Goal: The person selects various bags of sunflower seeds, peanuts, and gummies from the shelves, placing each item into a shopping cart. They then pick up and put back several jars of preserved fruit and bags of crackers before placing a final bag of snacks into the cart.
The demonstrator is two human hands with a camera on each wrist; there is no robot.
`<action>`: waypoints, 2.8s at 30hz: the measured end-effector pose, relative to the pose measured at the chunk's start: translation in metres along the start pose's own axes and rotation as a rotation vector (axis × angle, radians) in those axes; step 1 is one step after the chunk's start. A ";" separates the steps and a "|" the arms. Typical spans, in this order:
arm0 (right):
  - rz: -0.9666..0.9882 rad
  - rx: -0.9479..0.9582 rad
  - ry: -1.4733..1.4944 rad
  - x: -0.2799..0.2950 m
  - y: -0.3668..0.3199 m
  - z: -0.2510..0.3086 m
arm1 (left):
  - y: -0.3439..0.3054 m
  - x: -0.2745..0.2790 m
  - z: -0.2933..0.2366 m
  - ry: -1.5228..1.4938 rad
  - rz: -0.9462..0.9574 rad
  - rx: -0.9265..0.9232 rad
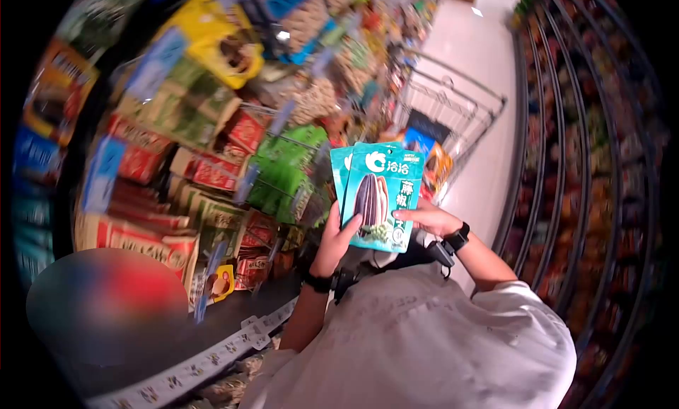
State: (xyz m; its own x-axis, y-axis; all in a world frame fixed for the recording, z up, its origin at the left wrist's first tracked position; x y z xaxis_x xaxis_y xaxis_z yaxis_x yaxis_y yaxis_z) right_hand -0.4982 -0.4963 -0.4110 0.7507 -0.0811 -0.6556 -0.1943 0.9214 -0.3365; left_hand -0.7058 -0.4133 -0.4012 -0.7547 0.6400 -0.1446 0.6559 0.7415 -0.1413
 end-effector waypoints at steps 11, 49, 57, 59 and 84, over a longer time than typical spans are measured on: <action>-0.391 -0.164 0.291 0.150 -0.014 -0.067 | 0.088 -0.051 0.154 -0.065 0.212 0.558; -0.135 -0.192 -0.627 0.284 0.140 -0.124 | 0.007 -0.040 0.227 0.411 -0.212 0.806; -0.146 -0.347 -1.492 0.182 0.088 -0.293 | -0.141 -0.003 0.241 0.495 -0.156 0.659; -0.330 -0.443 -1.598 0.154 0.074 -0.308 | -0.194 0.009 0.233 0.566 -0.208 0.576; -0.122 -0.147 -0.986 0.224 -0.006 -0.393 | -0.624 -0.004 0.233 0.394 -1.023 0.461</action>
State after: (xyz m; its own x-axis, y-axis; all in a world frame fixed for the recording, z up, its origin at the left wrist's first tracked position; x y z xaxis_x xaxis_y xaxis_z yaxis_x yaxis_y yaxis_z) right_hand -0.5767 -0.6689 -0.8216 0.9456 0.2405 0.2191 -0.1072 0.8661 -0.4882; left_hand -1.1076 -0.9254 -0.5407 -0.8314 -0.1295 0.5404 -0.3711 0.8532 -0.3665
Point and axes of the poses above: each hand's wrist, its own y-axis towards the middle knuckle, its own x-axis out of the back of the hand, z = x × y, the point moved 2 cm from there along y, towards the middle knuckle, and after that the axes turned 8 degrees about y, right-handed, at the moved point
